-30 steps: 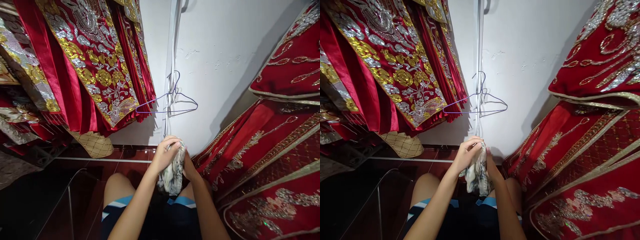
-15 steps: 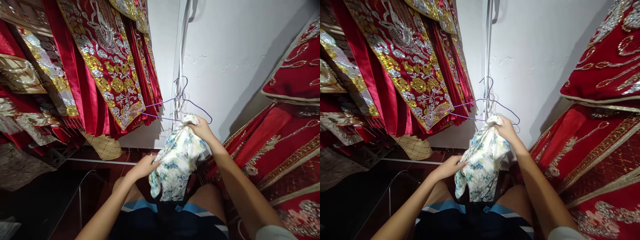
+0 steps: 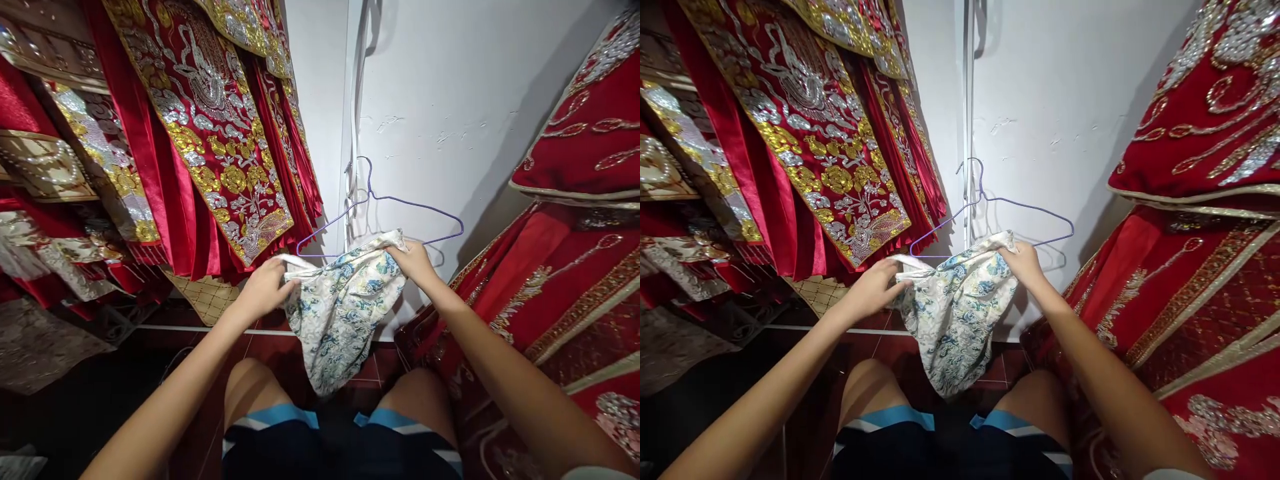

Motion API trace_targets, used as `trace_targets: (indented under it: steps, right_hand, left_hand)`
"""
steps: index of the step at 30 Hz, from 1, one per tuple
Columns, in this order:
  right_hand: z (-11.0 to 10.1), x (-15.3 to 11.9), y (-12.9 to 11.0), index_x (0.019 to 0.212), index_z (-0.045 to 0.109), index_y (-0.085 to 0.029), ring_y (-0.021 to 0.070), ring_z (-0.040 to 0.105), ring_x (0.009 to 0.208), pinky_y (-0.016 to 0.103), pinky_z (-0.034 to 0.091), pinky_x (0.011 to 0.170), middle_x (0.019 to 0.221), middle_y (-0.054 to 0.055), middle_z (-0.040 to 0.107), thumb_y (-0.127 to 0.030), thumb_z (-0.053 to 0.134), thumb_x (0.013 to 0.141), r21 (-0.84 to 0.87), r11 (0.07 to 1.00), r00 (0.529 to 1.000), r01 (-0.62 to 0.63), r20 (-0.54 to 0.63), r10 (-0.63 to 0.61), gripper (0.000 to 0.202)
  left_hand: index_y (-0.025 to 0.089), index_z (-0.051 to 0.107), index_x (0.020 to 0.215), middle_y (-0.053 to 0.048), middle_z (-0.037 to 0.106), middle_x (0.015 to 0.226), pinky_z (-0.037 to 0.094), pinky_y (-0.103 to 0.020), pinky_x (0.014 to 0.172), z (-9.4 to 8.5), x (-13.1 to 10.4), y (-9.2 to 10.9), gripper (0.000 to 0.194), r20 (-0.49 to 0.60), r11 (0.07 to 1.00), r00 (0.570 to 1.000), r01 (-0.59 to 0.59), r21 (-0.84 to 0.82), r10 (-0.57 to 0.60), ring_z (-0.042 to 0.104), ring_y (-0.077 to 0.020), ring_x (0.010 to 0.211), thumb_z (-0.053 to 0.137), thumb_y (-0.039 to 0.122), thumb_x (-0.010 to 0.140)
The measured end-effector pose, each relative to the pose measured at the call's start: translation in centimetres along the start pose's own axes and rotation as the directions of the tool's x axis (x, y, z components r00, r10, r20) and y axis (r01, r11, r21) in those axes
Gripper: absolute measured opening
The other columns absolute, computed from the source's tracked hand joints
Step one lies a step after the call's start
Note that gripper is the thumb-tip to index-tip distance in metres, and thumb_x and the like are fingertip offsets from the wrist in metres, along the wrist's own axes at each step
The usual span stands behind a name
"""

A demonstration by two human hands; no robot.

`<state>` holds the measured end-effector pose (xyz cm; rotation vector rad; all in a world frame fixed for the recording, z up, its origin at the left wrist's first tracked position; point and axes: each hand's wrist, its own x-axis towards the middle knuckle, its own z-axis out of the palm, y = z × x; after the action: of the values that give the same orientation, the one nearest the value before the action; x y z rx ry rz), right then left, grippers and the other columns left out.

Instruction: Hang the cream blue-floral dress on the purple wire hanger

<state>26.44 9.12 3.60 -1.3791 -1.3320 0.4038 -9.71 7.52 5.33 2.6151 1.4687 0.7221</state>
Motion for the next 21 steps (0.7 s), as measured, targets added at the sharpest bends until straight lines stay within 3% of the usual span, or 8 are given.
trace_targets:
  steps: [4,7,10,13,16,18,20,21]
  right_hand:
    - [0.0,-1.3,-1.5,0.058,0.058,-0.02,0.0171,0.049,0.059,0.029,0.037,0.057,0.057,0.0,0.056,-0.041,0.066,0.067,0.031,0.999,0.999,0.009,-0.049,-0.007,0.025]
    - [1.1,-2.7,-2.4,0.06,0.057,-0.019,0.0165,0.048,0.06,0.029,0.036,0.057,0.058,0.0,0.055,-0.043,0.065,0.07,0.081,0.997,0.998,-0.001,-0.064,0.006,0.027]
    - [2.1,-3.6,-2.8,0.06,0.055,-0.019,0.0165,0.048,0.06,0.029,0.036,0.057,0.058,0.0,0.055,-0.043,0.063,0.074,0.123,0.992,0.999,-0.04,-0.005,0.041,0.029]
    - [2.2,-3.7,-2.7,0.07,0.061,-0.017,0.0187,0.055,0.065,0.03,0.042,0.062,0.066,0.003,0.061,-0.042,0.062,0.077,0.12,0.992,1.0,-0.026,0.013,0.025,0.026]
    - [0.6,-3.0,-2.0,0.108,0.065,-0.016,0.0218,0.063,0.085,0.033,0.049,0.077,0.096,0.008,0.069,-0.032,0.067,0.076,0.112,0.989,0.977,0.099,-0.201,-0.075,0.036]
    - [-1.2,-2.2,-1.2,0.132,0.054,-0.016,0.0223,0.063,0.098,0.035,0.05,0.087,0.115,0.012,0.066,-0.022,0.067,0.073,0.087,0.98,0.905,0.179,-0.405,-0.13,0.06]
    - [-3.3,-1.3,-0.2,0.141,0.047,-0.016,0.0223,0.062,0.106,0.038,0.048,0.096,0.125,0.013,0.062,-0.015,0.064,0.072,0.032,0.973,0.845,0.23,-0.502,-0.184,0.071]
    - [-4.3,-0.8,0.3,0.139,0.05,-0.016,0.0224,0.062,0.107,0.039,0.047,0.099,0.125,0.012,0.063,-0.014,0.062,0.071,0.001,0.969,0.84,0.247,-0.498,-0.213,0.069]
  left_hand:
    - [0.022,0.037,0.062,-0.013,0.062,0.098,0.045,-0.045,0.1,-1.5,3.1,1.7,0.04,-0.188,0.983,0.977,-0.13,-0.127,0.105,0.058,-0.0307,0.105,0.048,0.045,0.093]
    - [0.02,0.045,0.068,-0.01,0.064,0.096,0.046,-0.039,0.094,-1.7,6.1,3.2,0.032,-0.268,0.957,0.951,-0.211,-0.201,0.153,0.06,-0.0257,0.098,0.05,0.04,0.093]
    - [0.019,0.057,0.092,-0.005,0.065,0.088,0.046,-0.033,0.078,-1.2,8.8,4.9,0.016,-0.319,0.953,0.94,-0.199,-0.227,0.12,0.059,-0.02,0.079,0.056,0.035,0.09]
    - [0.02,0.057,0.113,-0.004,0.065,0.084,0.041,-0.03,0.07,-0.5,10.5,6.1,0.023,-0.342,0.971,0.936,-0.156,-0.183,0.086,0.058,-0.0183,0.071,0.055,0.032,0.093]
    - [0.022,0.062,0.104,-0.005,0.066,0.083,0.039,-0.03,0.069,-0.5,10.8,6.0,0.02,-0.349,0.988,0.931,-0.137,-0.068,0.105,0.06,-0.0212,0.074,0.045,0.032,0.098]
    - [0.022,0.063,0.095,-0.007,0.066,0.085,0.039,-0.031,0.069,-0.9,10.8,5.5,0.021,-0.34,0.991,0.932,-0.137,-0.001,0.128,0.06,-0.0224,0.076,0.044,0.031,0.099]
    - [0.021,0.062,0.091,-0.007,0.065,0.085,0.039,-0.031,0.069,-1.4,10.7,5.2,0.021,-0.331,0.989,0.932,-0.142,0.045,0.149,0.058,-0.0225,0.076,0.044,0.029,0.097]
    - [0.021,0.061,0.09,-0.007,0.064,0.085,0.04,-0.032,0.069,-1.7,10.8,5.2,0.02,-0.323,0.987,0.932,-0.149,0.063,0.162,0.057,-0.0224,0.076,0.044,0.028,0.097]
